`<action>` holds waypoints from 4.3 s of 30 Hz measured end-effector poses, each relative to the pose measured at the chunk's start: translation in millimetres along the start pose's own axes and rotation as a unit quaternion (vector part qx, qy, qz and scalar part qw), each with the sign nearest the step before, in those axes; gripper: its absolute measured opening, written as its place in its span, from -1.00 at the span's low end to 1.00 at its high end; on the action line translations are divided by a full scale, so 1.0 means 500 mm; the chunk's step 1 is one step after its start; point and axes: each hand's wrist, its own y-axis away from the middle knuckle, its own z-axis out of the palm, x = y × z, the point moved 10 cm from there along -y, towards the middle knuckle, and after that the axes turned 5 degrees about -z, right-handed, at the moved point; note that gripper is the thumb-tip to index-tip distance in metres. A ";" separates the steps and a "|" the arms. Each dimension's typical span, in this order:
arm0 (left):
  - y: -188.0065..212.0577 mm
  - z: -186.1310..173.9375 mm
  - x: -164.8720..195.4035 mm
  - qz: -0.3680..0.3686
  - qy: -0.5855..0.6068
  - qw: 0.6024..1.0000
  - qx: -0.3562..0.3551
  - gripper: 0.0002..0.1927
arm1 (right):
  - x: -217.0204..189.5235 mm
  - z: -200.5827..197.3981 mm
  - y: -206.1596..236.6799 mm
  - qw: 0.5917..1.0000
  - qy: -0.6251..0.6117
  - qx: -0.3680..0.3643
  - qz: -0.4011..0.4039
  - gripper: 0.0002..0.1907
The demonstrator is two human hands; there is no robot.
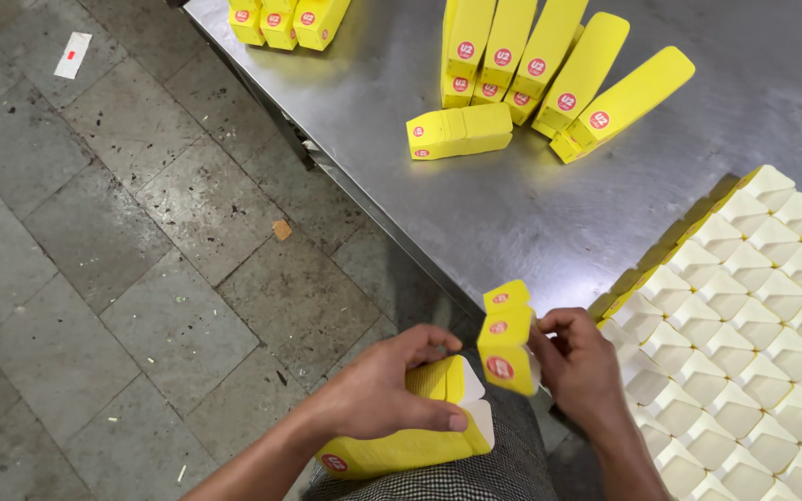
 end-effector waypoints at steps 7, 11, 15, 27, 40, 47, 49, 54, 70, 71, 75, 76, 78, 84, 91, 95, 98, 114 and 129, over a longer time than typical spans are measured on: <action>-0.006 0.015 -0.001 0.034 0.010 0.999 -0.039 -0.29 | -0.099 0.043 0.065 0.976 0.047 -0.099 -0.187 -0.75; -0.009 0.016 -0.005 0.001 -0.035 0.999 -0.022 -0.32 | -0.059 0.082 0.092 0.953 0.160 -0.189 -0.178 -0.77; -0.025 0.018 -0.025 -0.068 -0.055 0.996 -0.002 -0.34 | -0.023 0.065 0.046 0.933 0.181 -0.162 -0.266 -0.76; -0.015 -0.018 -0.060 -0.127 -0.014 0.991 0.042 -0.15 | 0.185 -0.096 -0.147 0.902 0.420 -0.093 0.039 -0.47; 0.017 -0.027 -0.057 -0.133 0.002 0.991 -0.009 -0.22 | 0.046 -0.008 -0.028 0.994 0.009 -0.107 0.022 -0.71; 0.007 -0.013 -0.052 -0.024 0.029 0.996 -0.076 -0.27 | -0.037 0.193 0.157 0.873 -0.215 -0.433 0.061 -0.83; 0.006 -0.012 -0.054 -0.015 0.033 0.996 -0.081 -0.28 | -0.045 0.195 0.160 0.866 -0.236 -0.432 0.092 -0.82; 0.010 -0.025 -0.069 -0.040 0.035 0.998 -0.025 -0.32 | -0.172 0.123 0.183 0.949 0.075 -0.154 -0.264 -0.82; 0.037 -0.048 -0.054 -0.030 -0.044 0.998 0.027 -0.28 | -0.048 0.138 0.079 0.990 -0.009 -0.129 -0.051 -0.86; 0.037 -0.048 -0.056 -0.031 -0.026 0.999 0.025 -0.26 | -0.045 0.129 0.059 0.986 -0.108 -0.123 -0.033 -0.86; 0.036 -0.047 -0.057 0.001 0.018 1.000 0.017 -0.15 | -0.030 0.048 0.016 0.997 0.057 0.019 -0.039 -0.83; 0.034 -0.041 -0.054 0.018 0.020 1.000 0.005 -0.18 | -0.049 0.056 0.015 0.993 0.078 -0.003 -0.093 -0.85; 0.028 -0.027 -0.044 0.053 0.025 0.998 -0.019 -0.25 | -0.089 0.075 0.036 0.971 0.120 -0.046 -0.202 -0.86; -0.008 0.002 -0.029 0.017 0.047 0.998 -0.038 -0.27 | -0.118 0.084 0.089 0.969 0.004 -0.159 -0.187 -0.78; -0.069 0.039 0.038 -0.038 -0.127 0.991 0.001 -0.28 | -0.043 0.036 0.049 0.981 0.085 -0.159 -0.075 -0.73; -0.100 0.057 0.065 -0.058 -0.075 0.995 0.002 -0.37 | -0.019 -0.041 -0.016 0.979 0.042 -0.145 -0.133 -0.72; -0.128 0.059 0.052 -0.129 0.000 0.991 0.020 -0.49 | 0.083 -0.179 -0.128 0.989 0.109 -0.094 0.021 -0.70; -0.163 0.080 0.051 -0.248 -0.032 0.968 0.026 -0.33 | 0.181 -0.398 -0.460 0.889 0.443 -0.090 0.073 -0.28; -0.139 0.008 0.086 -0.033 -0.064 0.996 -0.048 -0.25 | -0.054 0.051 0.031 0.875 -0.225 -0.423 0.066 -0.80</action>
